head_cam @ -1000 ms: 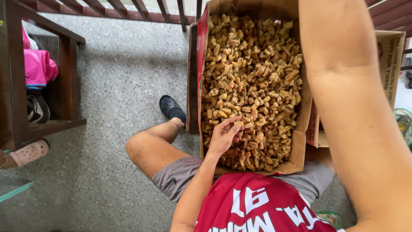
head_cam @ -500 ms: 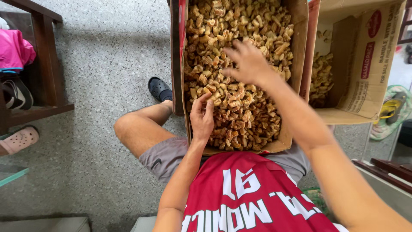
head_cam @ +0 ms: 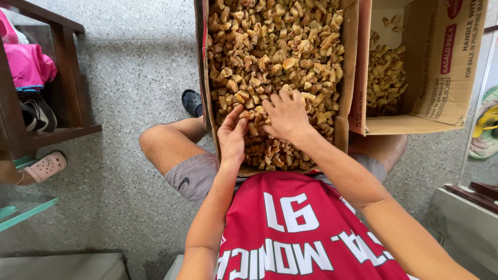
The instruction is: The person sits on the floor and repeatedly picks up walnut pieces from a large cardboard box, breaks them apart by hand, and transfers the pieces into a second cardboard box. The hands handle the nuts one at a time or in small handfuls throughout the clip.
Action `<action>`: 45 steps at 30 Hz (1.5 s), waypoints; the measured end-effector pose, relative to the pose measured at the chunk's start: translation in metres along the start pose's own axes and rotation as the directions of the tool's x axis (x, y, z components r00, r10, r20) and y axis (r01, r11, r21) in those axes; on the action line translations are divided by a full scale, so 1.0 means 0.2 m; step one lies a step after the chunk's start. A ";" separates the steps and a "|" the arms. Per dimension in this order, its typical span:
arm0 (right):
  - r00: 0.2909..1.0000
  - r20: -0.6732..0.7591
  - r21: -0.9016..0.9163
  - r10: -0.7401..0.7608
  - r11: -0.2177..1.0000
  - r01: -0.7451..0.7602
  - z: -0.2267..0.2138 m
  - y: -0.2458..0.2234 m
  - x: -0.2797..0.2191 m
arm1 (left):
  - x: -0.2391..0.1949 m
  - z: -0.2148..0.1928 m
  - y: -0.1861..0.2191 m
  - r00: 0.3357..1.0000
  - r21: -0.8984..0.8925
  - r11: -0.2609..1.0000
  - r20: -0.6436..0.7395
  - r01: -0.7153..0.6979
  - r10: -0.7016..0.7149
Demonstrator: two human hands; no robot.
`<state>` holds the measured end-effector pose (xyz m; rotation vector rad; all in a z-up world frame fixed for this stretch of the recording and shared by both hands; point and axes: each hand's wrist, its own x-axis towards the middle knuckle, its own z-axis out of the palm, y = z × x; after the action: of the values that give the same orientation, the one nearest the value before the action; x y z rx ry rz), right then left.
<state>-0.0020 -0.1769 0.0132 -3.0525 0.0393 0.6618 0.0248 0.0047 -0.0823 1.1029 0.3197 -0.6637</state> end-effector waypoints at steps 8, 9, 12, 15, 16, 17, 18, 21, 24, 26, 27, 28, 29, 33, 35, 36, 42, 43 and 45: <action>0.977 -0.204 0.722 0.070 0.685 0.102 0.14 -0.01 -0.20 | -0.13 0.03 0.03 0.968 -0.081 0.965 0.044 0.251 -0.248; 0.943 -0.314 0.793 0.113 0.578 0.194 0.17 0.01 -0.23 | -0.15 0.05 0.03 0.952 -0.118 0.946 0.069 0.303 -0.297; 0.998 0.042 0.948 0.038 -0.318 -0.028 0.19 0.08 -0.29 | -0.17 0.14 0.08 0.907 -0.208 0.888 0.192 0.410 -0.374; 0.973 0.225 0.606 -0.051 -0.775 -0.180 0.16 0.14 -0.37 | -0.19 0.23 0.12 0.866 -0.213 0.847 0.242 0.487 -0.437; 0.971 0.231 0.570 -0.062 -0.800 -0.187 0.15 0.15 -0.39 | -0.20 0.25 0.13 0.853 -0.204 0.836 0.241 0.510 -0.462; 0.969 0.237 0.532 -0.075 -0.824 -0.194 0.14 0.17 -0.42 | -0.21 0.27 0.14 0.848 -0.183 0.836 0.241 0.517 -0.472; 0.966 0.244 0.492 -0.089 -0.847 -0.202 0.12 0.17 -0.44 | -0.22 0.28 0.15 0.843 -0.162 0.835 0.238 0.525 -0.483; 0.982 0.153 0.400 -0.111 -0.902 -0.165 0.11 0.17 -0.47 | -0.25 0.30 0.15 0.840 -0.141 0.842 0.260 0.521 -0.476; 0.987 0.134 0.334 -0.090 -0.933 -0.131 0.11 0.14 -0.48 | -0.27 0.30 0.15 0.849 -0.134 0.849 0.234 0.511 -0.474; 0.989 0.118 0.391 -0.089 -0.911 -0.129 0.11 0.13 -0.51 | -0.28 0.29 0.15 0.851 -0.129 0.851 0.219 0.510 -0.477; 0.990 0.110 0.418 -0.088 -0.900 -0.127 0.11 0.12 -0.52 | -0.28 0.28 0.16 0.850 -0.128 0.850 0.224 0.511 -0.477; 0.989 0.126 0.460 -0.079 -0.878 -0.129 0.11 0.12 -0.53 | -0.29 0.27 0.16 0.848 -0.128 0.848 0.229 0.514 -0.479; 0.988 0.141 0.502 -0.069 -0.855 -0.131 0.12 0.11 -0.54 | -0.31 0.27 0.17 0.856 -0.118 0.863 0.252 0.490 -0.452; 0.988 0.151 0.614 0.020 -0.785 -0.078 0.17 0.09 -0.48 | -0.34 0.32 0.22 0.943 -0.049 0.976 0.271 0.213 -0.192; 0.976 0.208 0.607 0.064 -0.791 -0.078 0.25 0.08 -0.43 | -0.40 0.39 0.20 0.952 0.075 0.997 0.304 0.000 -0.023; 0.968 0.240 0.603 0.074 -0.792 -0.089 0.29 0.08 -0.42 | -0.43 0.42 0.20 0.934 0.168 0.979 0.355 -0.112 0.046; 0.978 0.206 0.160 -0.025 -0.985 -0.059 0.34 0.24 -0.39 | -0.52 0.60 0.31 0.717 0.518 0.498 0.546 -0.695 0.434; 0.985 0.175 0.168 0.008 -0.986 -0.021 0.34 0.29 -0.42 | -0.51 0.60 0.31 0.810 0.506 0.647 0.476 -0.570 0.342; 0.991 0.121 0.180 0.059 -0.983 0.036 0.35 0.39 -0.50 | -0.51 0.56 0.26 0.841 0.684 0.508 0.510 -0.524 0.182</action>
<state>-0.1239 -0.2508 -0.0100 -0.1667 0.5547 -0.0334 -0.0292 -0.0479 0.0595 1.8171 -0.6432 -0.6226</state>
